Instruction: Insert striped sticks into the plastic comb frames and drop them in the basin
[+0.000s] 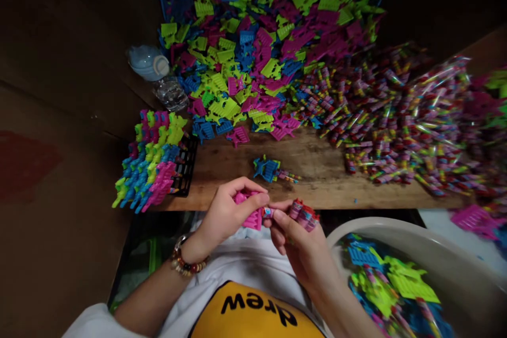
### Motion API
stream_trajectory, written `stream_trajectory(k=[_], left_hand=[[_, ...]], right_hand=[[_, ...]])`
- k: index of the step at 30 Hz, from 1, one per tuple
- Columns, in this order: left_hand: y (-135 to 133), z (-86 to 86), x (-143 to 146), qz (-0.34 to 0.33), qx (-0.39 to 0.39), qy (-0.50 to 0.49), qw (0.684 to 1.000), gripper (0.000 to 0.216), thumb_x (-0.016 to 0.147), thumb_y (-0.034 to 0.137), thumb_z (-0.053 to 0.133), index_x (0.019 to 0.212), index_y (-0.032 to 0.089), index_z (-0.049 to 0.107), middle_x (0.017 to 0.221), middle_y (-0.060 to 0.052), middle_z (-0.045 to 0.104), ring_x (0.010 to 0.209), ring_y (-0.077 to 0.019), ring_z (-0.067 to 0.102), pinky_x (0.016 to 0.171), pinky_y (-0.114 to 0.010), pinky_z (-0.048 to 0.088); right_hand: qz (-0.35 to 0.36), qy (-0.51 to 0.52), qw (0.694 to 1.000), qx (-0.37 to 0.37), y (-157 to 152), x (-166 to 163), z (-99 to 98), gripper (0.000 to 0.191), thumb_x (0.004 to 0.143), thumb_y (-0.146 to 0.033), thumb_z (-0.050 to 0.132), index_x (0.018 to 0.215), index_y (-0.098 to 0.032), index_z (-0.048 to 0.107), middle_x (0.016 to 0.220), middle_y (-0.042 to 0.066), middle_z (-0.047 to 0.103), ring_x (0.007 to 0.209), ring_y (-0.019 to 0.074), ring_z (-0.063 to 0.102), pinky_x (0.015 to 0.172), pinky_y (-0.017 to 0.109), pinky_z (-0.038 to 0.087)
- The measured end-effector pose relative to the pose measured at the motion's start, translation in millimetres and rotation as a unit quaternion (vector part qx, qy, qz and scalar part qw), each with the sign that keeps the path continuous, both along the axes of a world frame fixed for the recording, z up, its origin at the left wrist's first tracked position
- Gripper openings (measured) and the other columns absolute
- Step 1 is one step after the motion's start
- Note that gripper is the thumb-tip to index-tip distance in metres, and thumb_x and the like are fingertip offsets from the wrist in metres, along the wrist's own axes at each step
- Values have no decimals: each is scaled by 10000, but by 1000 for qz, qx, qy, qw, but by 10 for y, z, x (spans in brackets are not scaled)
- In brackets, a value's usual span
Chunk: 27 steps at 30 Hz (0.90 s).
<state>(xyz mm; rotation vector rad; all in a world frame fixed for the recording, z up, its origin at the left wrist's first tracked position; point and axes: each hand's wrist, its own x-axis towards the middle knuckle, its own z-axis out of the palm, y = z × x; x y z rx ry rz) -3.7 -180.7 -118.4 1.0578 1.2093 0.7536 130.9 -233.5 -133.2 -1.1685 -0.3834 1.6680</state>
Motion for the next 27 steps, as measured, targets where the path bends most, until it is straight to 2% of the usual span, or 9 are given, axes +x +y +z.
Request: stream_trajectory(k=[3, 7, 10, 14, 17, 19, 22, 27], left_hand=[[-60, 45, 18, 4, 87, 90, 992, 51, 752, 215, 651, 744, 166, 664, 704, -5, 637, 660, -125, 574, 623, -224, 441], [-82, 45, 59, 18, 167, 148, 975, 51, 762, 182, 637, 721, 179, 667, 707, -7, 634, 676, -132, 574, 634, -230, 437], [-27, 3, 78, 27, 149, 130, 980, 42, 760, 199, 641, 731, 179, 663, 715, -8, 643, 687, -137, 582, 646, -235, 448], [99, -119, 73, 14, 75, 46, 996, 126, 801, 269, 592, 842, 166, 652, 780, -19, 659, 711, -136, 595, 653, -231, 468], [179, -252, 53, 20, 58, 17, 998, 182, 821, 279, 558, 943, 160, 622, 792, -16, 638, 690, -123, 587, 640, -225, 471], [219, -332, 30, 26, 69, 33, 997, 221, 811, 266, 571, 1002, 158, 596, 774, -8, 630, 690, -122, 590, 659, -228, 474], [275, -400, -28, 42, 95, 63, 993, 287, 809, 260, 567, 1075, 155, 549, 821, -26, 649, 744, -131, 618, 702, -241, 484], [354, -397, -128, 39, 71, 55, 995, 340, 739, 218, 600, 1064, 143, 532, 888, -63, 664, 691, -136, 642, 625, -250, 517]], right_hand=[[5, -115, 993, 30, -80, -15, 14, 187, 747, -325, 706, 830, -176, 630, 552, -22, 599, 410, 82, 473, 364, 191, 385], [40, -257, 962, 79, -68, 6, 52, 172, 771, -329, 681, 830, -181, 615, 479, -49, 546, 416, 98, 490, 406, 210, 409], [62, -252, 963, 73, 42, 65, 34, 193, 764, -349, 683, 816, -179, 610, 498, -43, 555, 418, 94, 480, 402, 207, 400], [73, -133, 988, 38, 228, 154, -56, 262, 721, -373, 713, 829, -165, 596, 571, -16, 603, 401, 79, 450, 352, 186, 335], [71, -70, 995, 3, 321, 171, -144, 300, 693, -360, 729, 856, -153, 586, 588, -12, 608, 376, 55, 388, 335, 170, 255], [70, -83, 994, -7, 355, 158, -209, 311, 688, -370, 732, 847, -150, 582, 549, -30, 574, 369, 47, 351, 341, 169, 224], [74, -166, 983, 12, 387, 134, -315, 329, 684, -404, 734, 831, -148, 589, 544, -33, 556, 395, 56, 355, 363, 181, 233], [89, -251, 962, 63, 433, 125, -484, 345, 707, -469, 691, 809, -153, 597, 612, 1, 597, 455, 93, 420, 402, 206, 287]])
